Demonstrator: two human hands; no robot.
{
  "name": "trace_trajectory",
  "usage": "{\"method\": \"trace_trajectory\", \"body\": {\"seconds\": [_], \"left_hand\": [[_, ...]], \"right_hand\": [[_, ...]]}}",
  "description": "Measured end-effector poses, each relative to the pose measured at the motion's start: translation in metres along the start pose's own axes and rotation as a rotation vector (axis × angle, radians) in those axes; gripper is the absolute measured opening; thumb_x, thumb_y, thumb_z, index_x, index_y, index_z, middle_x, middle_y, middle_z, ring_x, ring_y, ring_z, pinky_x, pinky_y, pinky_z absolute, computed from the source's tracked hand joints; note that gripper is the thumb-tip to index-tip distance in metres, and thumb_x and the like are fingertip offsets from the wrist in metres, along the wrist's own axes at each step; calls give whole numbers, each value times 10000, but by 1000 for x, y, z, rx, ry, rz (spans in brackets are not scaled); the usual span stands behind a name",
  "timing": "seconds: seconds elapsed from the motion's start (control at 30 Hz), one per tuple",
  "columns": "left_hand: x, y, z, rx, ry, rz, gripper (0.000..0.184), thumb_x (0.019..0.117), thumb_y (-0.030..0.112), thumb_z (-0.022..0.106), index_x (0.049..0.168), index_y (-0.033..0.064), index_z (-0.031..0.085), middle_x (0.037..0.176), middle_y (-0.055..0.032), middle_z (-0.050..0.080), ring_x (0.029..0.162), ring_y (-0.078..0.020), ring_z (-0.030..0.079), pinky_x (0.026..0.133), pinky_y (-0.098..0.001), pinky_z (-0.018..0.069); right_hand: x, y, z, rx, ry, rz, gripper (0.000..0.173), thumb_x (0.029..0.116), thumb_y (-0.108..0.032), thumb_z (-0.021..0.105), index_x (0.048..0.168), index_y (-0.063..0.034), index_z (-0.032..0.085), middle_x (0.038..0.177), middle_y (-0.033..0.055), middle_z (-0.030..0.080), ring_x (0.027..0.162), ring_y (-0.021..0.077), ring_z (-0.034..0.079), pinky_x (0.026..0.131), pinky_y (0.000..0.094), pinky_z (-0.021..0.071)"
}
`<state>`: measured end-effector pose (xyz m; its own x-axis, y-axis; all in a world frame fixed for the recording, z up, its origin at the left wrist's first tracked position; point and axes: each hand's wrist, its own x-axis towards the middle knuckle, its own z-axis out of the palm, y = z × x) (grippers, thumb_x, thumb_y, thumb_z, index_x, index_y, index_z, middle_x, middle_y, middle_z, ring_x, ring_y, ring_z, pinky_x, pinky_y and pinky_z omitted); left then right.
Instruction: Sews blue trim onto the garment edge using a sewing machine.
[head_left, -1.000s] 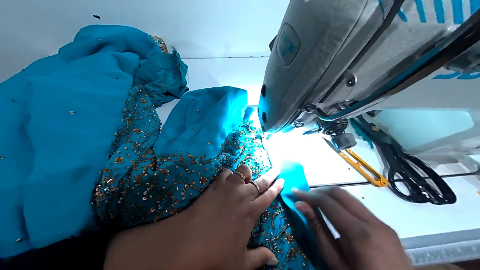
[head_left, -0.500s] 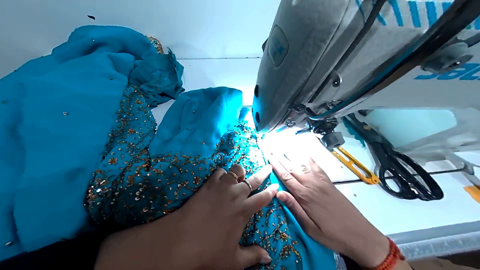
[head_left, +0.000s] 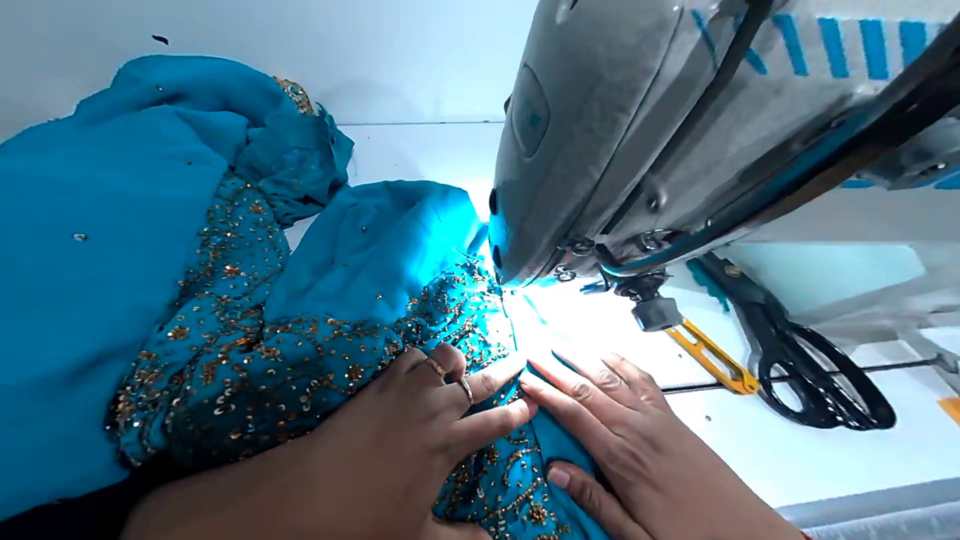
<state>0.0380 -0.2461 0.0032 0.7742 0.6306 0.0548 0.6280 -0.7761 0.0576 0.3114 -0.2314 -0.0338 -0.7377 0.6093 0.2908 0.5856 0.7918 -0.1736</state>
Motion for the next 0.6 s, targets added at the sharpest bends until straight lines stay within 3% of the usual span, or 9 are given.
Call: {"method": "trace_trajectory", "body": {"seconds": [0.3, 0.6], "left_hand": [[5, -10, -5, -72, -46, -10, 888, 814, 803, 497, 1546, 305, 445, 1614, -23, 425, 1184, -294, 573, 875, -468, 451], [9, -17, -12, -100, -140, -25, 916, 816, 837, 462, 1564, 309, 417, 1617, -48, 418, 1245, -352, 541, 900, -523, 452]], "right_hand": [[9, 3, 0, -9, 9, 29, 638, 1069, -591, 189, 1450, -237, 558, 1506, -33, 567, 1389, 220, 508, 1089, 555, 343], [13, 3, 1, 7, 5, 49, 633, 1067, -591, 202, 1462, -244, 554, 1509, -42, 564, 1363, 226, 533, 1063, 580, 358]]}}
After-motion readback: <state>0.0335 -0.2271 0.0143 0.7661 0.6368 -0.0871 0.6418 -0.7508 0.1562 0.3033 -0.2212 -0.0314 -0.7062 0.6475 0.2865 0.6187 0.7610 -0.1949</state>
